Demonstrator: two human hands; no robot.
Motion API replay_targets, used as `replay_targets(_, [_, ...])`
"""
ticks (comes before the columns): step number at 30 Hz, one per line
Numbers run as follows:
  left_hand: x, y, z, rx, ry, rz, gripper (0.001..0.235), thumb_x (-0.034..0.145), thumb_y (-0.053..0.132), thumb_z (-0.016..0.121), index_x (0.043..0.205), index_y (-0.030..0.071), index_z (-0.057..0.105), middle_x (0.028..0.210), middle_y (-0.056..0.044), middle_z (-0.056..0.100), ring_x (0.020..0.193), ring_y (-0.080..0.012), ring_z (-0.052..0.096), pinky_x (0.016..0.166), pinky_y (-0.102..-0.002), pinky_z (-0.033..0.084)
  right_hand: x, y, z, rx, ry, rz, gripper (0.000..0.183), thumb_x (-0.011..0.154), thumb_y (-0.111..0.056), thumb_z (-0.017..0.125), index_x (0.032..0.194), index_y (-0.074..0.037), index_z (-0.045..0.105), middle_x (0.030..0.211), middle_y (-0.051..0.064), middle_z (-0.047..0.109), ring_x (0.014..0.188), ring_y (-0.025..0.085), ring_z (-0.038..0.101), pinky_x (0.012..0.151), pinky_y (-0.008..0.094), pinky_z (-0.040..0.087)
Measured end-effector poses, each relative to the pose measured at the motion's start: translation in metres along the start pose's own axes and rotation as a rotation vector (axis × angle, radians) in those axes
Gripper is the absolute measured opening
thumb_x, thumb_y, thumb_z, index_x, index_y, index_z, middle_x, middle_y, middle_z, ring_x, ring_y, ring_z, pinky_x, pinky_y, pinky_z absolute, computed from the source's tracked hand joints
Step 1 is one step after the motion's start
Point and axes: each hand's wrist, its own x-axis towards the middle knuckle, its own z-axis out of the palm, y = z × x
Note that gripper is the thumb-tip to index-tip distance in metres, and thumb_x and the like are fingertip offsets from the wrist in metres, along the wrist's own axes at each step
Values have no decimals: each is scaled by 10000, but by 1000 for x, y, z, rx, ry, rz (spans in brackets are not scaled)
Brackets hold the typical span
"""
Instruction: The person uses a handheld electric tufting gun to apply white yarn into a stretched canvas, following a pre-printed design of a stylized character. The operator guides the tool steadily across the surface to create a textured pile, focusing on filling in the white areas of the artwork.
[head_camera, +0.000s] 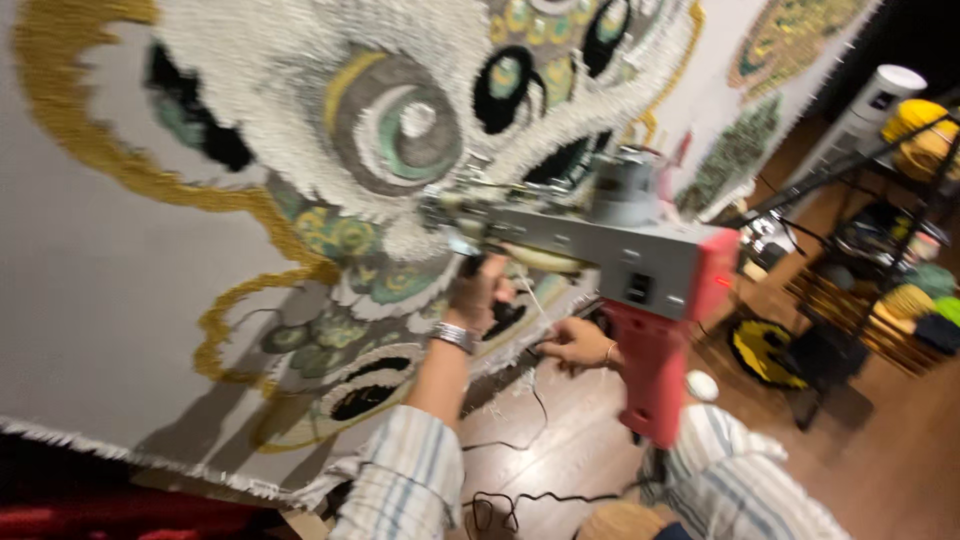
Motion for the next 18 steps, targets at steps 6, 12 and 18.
replay_targets(6, [3,15,-95,-91,-85,44,116,869,19,536,799,101,581,618,4,547,504,-108,498,509,-299,463,-51,226,-125,-693,342,376,509,927,-512,672,1127,-51,752,1136,221,734,1070,382,712,939,448,561])
replay_targets(12, [-20,21,-138,456,-291,360,122,961,100,668,858,35,660,801,-54,681,677,-158,628,615,-324,527,-163,329,-173,-218,513,716,498,1043,-456,532,1179,-21,733,992,211,769,919,337,750,852,456,600])
replay_targets(18, [-17,-24,-119,20,-305,158,297,1053,316,633,1141,32,625,1022,-79,686,886,-176,700,737,-356,607,-100,179,-271,86,1015,-185,582,1168,-464,410,1178,51,681,1103,181,684,1035,275,608,944,415,483])
